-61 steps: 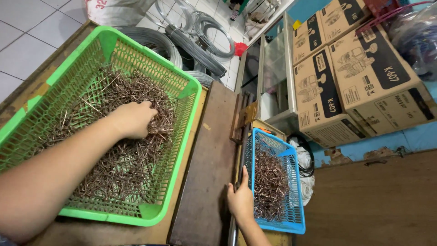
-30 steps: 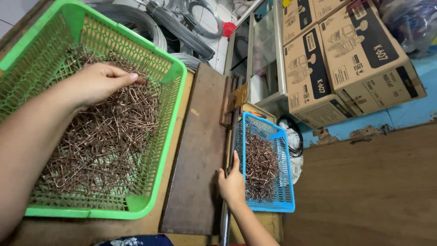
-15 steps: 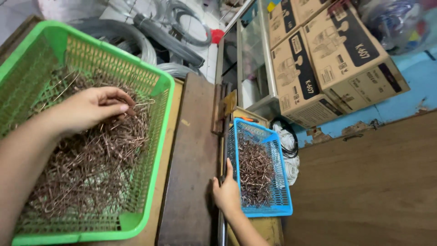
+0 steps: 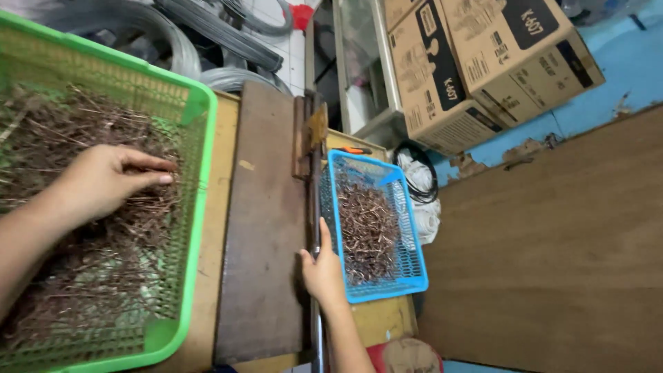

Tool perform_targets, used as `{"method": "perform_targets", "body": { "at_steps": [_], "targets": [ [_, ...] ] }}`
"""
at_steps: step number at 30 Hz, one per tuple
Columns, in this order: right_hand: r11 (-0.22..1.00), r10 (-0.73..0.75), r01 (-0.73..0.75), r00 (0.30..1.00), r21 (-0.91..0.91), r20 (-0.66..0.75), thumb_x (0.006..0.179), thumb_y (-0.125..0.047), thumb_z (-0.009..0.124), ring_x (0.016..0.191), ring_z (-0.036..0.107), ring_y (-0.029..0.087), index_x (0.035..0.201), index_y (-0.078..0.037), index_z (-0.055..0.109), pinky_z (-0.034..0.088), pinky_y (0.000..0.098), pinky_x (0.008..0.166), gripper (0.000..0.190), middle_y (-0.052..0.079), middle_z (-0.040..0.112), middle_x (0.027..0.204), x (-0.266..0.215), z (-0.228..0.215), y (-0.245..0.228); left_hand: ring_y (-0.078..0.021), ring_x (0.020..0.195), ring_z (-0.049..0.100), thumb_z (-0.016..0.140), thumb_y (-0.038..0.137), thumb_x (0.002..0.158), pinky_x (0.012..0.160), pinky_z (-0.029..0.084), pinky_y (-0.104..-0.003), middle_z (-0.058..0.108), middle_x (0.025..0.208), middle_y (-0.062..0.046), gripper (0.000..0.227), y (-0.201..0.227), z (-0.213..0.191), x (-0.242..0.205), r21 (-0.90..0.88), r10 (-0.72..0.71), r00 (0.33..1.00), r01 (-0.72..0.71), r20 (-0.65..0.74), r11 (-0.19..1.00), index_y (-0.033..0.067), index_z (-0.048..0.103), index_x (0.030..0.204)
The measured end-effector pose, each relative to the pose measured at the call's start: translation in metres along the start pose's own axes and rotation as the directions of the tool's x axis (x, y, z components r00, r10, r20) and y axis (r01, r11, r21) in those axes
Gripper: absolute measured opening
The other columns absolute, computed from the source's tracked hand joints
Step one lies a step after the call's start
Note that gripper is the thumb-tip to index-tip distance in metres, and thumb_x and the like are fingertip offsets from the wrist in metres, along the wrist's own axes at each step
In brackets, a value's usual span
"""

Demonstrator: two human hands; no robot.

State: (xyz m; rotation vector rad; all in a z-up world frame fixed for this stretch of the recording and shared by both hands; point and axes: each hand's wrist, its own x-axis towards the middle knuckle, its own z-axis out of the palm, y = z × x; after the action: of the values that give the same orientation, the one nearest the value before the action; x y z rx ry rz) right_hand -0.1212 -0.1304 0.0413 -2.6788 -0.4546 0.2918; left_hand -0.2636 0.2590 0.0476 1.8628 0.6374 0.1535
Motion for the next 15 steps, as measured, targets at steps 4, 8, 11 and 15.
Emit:
{"method": "perform_targets", "body": {
  "at_steps": [4,8,11,15],
  "targets": [
    [0.998,-0.016,0.011,0.997,0.061,0.072,0.096,-0.016,0.069,0.087,0.077,0.043,0.175,-0.025,0.018,0.060,0.0493,0.076,0.094,0.027,0.077,0.110,0.005,-0.004,0.005,-0.0230,0.078,0.073,0.085,0.017,0.092,0.077,0.057,-0.036,0.087,0.101,-0.012,0.029,0.041,0.020,0.007,-0.029,0.040,0.999,-0.040,-0.020,0.999,0.0093,0.088,0.120],
    [1.000,0.006,-0.009,0.991,0.023,0.137,0.096,-0.018,0.068,0.117,0.074,0.047,0.175,-0.025,0.014,0.060,0.0516,0.094,0.096,0.029,0.068,0.140,-0.005,-0.054,-0.030,-0.0206,0.059,0.064,0.085,0.018,0.095,0.057,0.052,-0.034,0.086,0.097,-0.014,0.028,0.067,0.064,0.053,0.056,0.098,0.995,-0.098,0.001,0.994,0.0126,0.086,0.122],
    [0.996,0.086,-0.085,0.968,-0.015,0.235,0.102,-0.030,0.068,0.133,0.061,0.057,0.174,-0.025,0.025,0.051,0.0648,0.111,0.085,0.042,0.064,0.138,-0.012,-0.104,-0.062,-0.0298,0.091,0.078,0.094,0.008,0.086,0.073,0.061,-0.039,0.080,0.099,-0.020,0.032,0.030,0.124,0.128,-0.132,0.307,0.935,-0.332,-0.177,0.934,0.0128,0.085,0.116],
    [0.993,0.066,-0.037,0.965,-0.115,0.255,0.101,-0.036,0.066,0.132,0.064,0.052,0.173,-0.029,0.028,0.052,0.0611,0.110,0.082,0.036,0.070,0.133,-0.002,-0.138,-0.072,-0.0223,0.090,0.078,0.092,0.008,0.091,0.069,0.063,-0.036,0.081,0.103,-0.014,0.032,0.018,0.184,0.192,-0.277,0.107,0.970,-0.167,-0.218,0.946,0.0154,0.083,0.121]
  ]
}}
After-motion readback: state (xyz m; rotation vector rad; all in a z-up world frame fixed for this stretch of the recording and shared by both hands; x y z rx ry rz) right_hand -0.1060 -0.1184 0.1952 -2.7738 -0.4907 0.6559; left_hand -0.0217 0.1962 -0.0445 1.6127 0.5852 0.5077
